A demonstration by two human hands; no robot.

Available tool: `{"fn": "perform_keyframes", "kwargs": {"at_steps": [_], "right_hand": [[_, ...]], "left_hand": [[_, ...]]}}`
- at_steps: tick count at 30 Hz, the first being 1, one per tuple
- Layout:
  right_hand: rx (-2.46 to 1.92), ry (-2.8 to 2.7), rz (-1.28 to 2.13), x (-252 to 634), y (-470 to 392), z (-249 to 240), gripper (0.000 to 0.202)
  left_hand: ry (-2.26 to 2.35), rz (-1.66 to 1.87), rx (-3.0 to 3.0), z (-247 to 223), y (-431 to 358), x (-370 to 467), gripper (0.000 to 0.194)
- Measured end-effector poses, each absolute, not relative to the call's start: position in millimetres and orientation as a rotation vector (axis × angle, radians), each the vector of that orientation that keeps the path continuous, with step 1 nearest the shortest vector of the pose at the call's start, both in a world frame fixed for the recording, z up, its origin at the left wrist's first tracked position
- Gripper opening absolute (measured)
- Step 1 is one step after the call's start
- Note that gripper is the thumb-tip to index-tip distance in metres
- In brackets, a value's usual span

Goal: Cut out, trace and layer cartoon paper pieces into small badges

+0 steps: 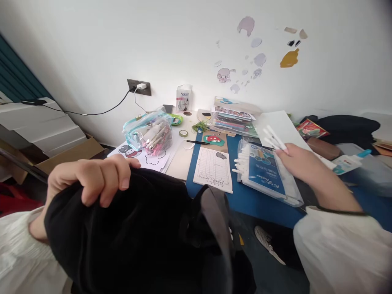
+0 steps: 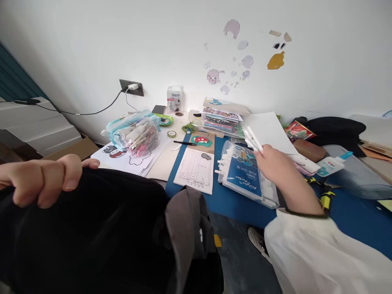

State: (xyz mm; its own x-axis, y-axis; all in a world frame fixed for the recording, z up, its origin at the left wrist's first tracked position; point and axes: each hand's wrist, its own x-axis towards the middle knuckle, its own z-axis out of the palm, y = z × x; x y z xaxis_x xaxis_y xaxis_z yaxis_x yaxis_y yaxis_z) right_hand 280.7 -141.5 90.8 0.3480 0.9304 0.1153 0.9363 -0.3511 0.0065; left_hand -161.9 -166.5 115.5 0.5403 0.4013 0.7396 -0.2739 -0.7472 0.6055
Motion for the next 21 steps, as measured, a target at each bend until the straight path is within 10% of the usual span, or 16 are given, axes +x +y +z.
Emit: {"fn": "perform_keyframes", "kwargs": {"at_steps": [15,21], "right_hand": [[-2.598,-1.784,-0.210,254.3,-129.7,62.4,0.052],[-1.603,-2.348,-0.103,212.4,-221.2,86.4,0.046]], "left_hand": [[-0.278,1.234,1.725,117.8,-136.2,-174.0,0.034],[-0.356,1.280,1.666,119.3,-133.8,-178.6,0.029]]}}
